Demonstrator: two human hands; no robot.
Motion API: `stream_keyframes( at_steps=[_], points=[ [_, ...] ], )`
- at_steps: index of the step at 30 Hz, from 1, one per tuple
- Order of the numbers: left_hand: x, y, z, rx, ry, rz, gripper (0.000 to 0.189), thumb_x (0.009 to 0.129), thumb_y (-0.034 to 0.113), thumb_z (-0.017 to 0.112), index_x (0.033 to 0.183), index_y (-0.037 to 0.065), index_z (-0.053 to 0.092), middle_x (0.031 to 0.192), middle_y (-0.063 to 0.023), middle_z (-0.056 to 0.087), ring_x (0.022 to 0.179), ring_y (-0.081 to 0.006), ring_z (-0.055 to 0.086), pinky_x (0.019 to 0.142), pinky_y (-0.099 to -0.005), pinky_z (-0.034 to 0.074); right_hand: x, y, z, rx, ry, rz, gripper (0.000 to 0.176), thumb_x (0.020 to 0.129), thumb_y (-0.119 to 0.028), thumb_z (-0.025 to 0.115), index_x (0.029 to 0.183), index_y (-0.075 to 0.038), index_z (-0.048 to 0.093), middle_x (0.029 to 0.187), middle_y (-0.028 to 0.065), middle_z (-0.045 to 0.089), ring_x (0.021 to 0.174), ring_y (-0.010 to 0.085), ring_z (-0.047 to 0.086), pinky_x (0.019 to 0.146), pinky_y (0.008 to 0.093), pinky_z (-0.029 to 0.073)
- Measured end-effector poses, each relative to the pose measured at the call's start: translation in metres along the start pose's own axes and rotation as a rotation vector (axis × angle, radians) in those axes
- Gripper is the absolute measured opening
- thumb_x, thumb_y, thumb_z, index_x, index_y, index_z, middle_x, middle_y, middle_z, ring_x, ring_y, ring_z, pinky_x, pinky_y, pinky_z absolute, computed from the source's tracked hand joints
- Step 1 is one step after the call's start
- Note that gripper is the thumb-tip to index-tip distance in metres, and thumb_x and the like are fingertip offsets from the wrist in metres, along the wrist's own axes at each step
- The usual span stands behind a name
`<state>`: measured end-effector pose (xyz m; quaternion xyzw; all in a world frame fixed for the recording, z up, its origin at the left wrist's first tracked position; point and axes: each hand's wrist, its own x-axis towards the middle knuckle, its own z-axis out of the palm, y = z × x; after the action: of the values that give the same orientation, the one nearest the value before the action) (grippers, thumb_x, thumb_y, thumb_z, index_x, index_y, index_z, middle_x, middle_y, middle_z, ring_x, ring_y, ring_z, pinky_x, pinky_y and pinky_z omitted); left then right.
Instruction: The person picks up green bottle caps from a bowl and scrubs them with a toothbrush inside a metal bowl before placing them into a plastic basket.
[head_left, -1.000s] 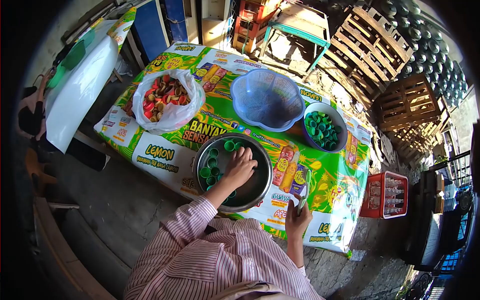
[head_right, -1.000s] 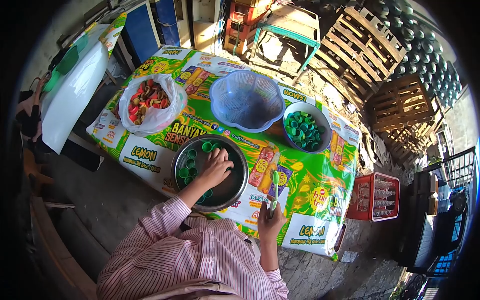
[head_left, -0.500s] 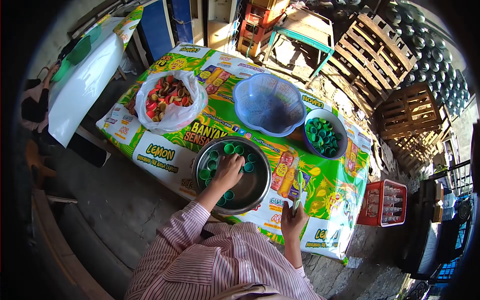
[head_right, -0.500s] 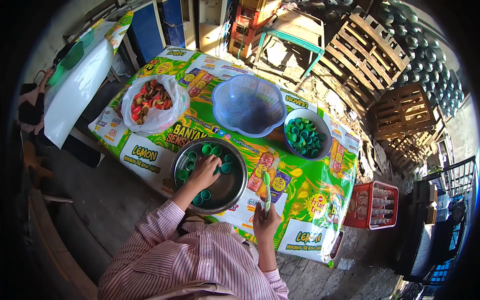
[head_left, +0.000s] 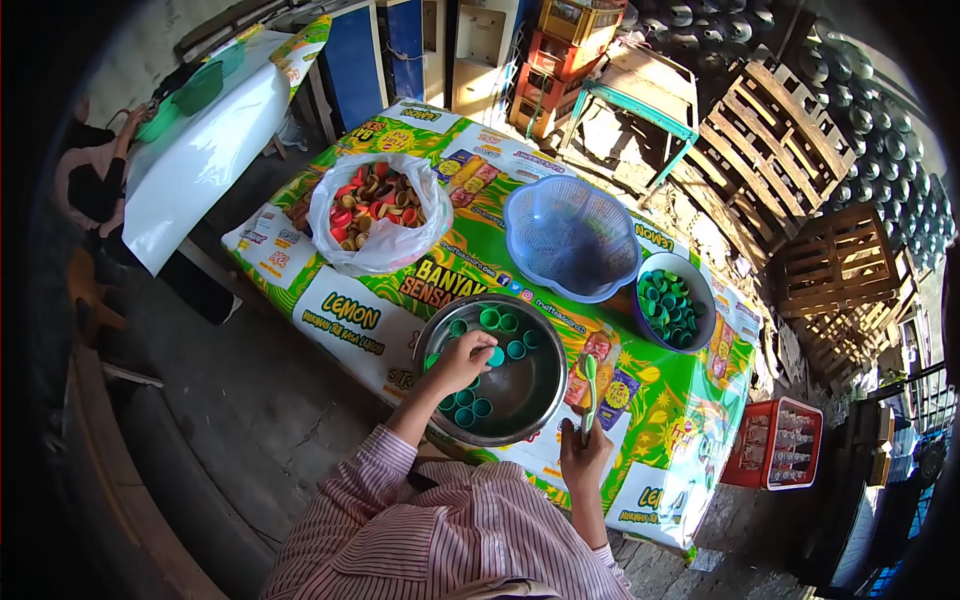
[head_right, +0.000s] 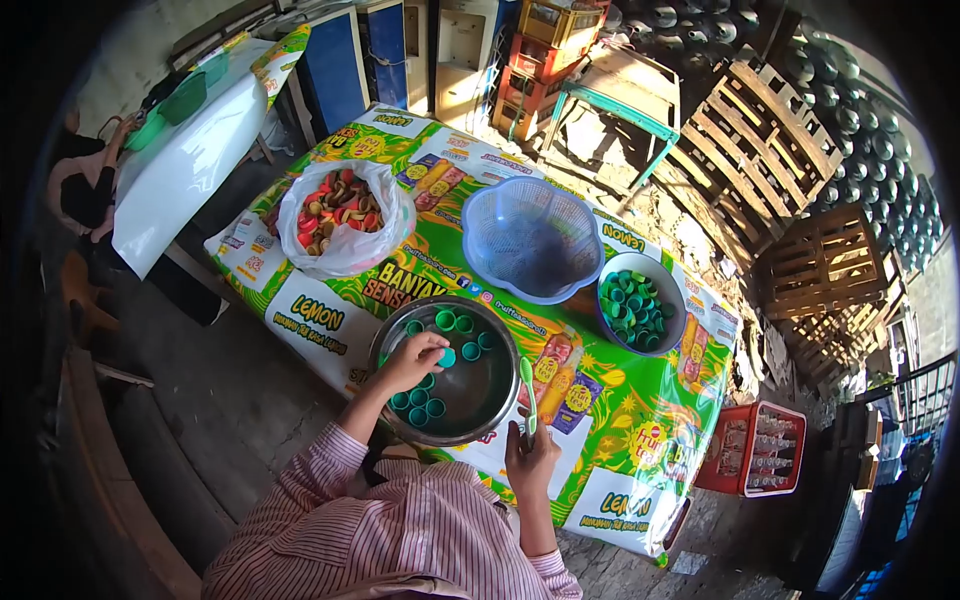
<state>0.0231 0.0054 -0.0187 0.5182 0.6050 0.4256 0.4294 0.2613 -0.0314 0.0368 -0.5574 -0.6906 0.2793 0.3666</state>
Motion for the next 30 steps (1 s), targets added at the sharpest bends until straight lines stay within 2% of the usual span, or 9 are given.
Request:
stream_keyframes(
  at_steps=[2,4,6,8,12,14,19,22,30],
  points=[
    [-0.006,0.012,-0.005,-0.414,-0.015,-0.186,0.017,0.087,0.007,0.051,0.102,0.0,0.05,0.099,-0.0077,0.056,0.095,-0.0163,0.056,0.078,-0.0283,0.052,0.002,0.004,0.007,-0.043,-0.095,-0.031,0.032,0.08,-0.009,0.058,0.111,-0.003,0.051,0.048,0.0071,0.045,0.038,0.0125,0.042,0.04,0.0268,0.032],
    [-0.013,0.017,-0.007,-0.492,0.026,-0.204,0.018,0.087,0.009,0.051,0.104,0.001,0.05,0.102,-0.008,0.057,0.098,-0.0166,0.055,0.08,-0.0292,0.051,0.007,-0.007,0.012,-0.019,-0.21,-0.04,0.043,0.086,-0.009,0.048,0.127,-0.009,0.038,0.058,0.0161,0.055,0.051,0.0305,0.057,0.047,0.0385,0.041],
    [-0.021,0.017,-0.008,-0.75,0.094,-0.192,0.017,0.087,0.01,0.053,0.101,0.002,0.052,0.1,-0.0057,0.055,0.094,-0.013,0.054,0.079,-0.0307,0.052,0.007,-0.012,0.016,-0.073,-0.331,-0.064,0.046,0.086,-0.008,0.046,0.13,-0.012,0.035,0.069,0.0187,0.06,0.058,0.0343,0.059,0.051,0.0414,0.043],
    [-0.025,0.018,-0.008,-0.761,0.149,-0.206,0.017,0.087,0.011,0.052,0.101,0.001,0.054,0.099,-0.0056,0.056,0.092,-0.0129,0.055,0.079,-0.0305,0.053,0.003,-0.015,0.028,-0.041,-0.317,-0.191,0.049,0.085,-0.007,0.046,0.132,-0.016,0.034,0.083,0.0174,0.062,0.062,0.0349,0.06,0.055,0.0414,0.047],
    [-0.037,0.013,-0.009,-0.886,0.173,-0.245,0.019,0.086,0.011,0.054,0.1,-0.001,0.056,0.095,-0.0055,0.058,0.089,-0.0139,0.058,0.079,-0.0309,0.052,-0.001,-0.021,0.042,-0.011,-0.352,-0.27,0.05,0.085,-0.006,0.046,0.132,-0.016,0.034,0.084,0.0172,0.062,0.062,0.034,0.06,0.051,0.0411,0.047],
    [-0.041,0.011,-0.01,-0.874,0.198,-0.259,0.021,0.085,0.013,0.057,0.1,-0.001,0.056,0.095,-0.0062,0.059,0.088,-0.0147,0.059,0.079,-0.0309,0.052,0.004,-0.024,0.04,-0.105,-0.419,-0.086,0.05,0.084,-0.006,0.046,0.132,-0.016,0.034,0.088,0.0174,0.062,0.066,0.0339,0.061,0.053,0.0404,0.048],
    [-0.047,0.009,-0.011,-0.917,0.267,-0.259,0.021,0.084,0.015,0.058,0.098,0.0,0.057,0.094,-0.0057,0.059,0.087,-0.0136,0.059,0.079,-0.0305,0.052,-0.001,-0.024,0.047,-0.037,-0.361,-0.308,0.05,0.084,-0.003,0.046,0.131,-0.013,0.035,0.083,0.0181,0.062,0.063,0.0338,0.061,0.051,0.0403,0.046],
    [-0.049,0.01,-0.011,-0.904,0.288,-0.246,0.02,0.084,0.015,0.059,0.098,0.0,0.057,0.093,-0.005,0.059,0.086,-0.0132,0.059,0.079,-0.0302,0.052,0.001,-0.026,0.044,-0.069,-0.429,-0.123,0.049,0.084,-0.003,0.047,0.131,-0.013,0.036,0.086,0.0196,0.062,0.066,0.034,0.061,0.053,0.039,0.047],
    [-0.053,0.013,-0.007,-1.026,0.347,-0.199,0.019,0.085,0.009,0.055,0.102,0.0,0.055,0.093,-0.0048,0.058,0.086,-0.0125,0.058,0.081,-0.0298,0.051,-0.004,-0.024,0.047,0.028,-0.451,-0.18,0.048,0.084,-0.003,0.047,0.13,-0.011,0.036,0.089,0.0199,0.062,0.07,0.0344,0.062,0.056,0.0378,0.049]
  ],
)
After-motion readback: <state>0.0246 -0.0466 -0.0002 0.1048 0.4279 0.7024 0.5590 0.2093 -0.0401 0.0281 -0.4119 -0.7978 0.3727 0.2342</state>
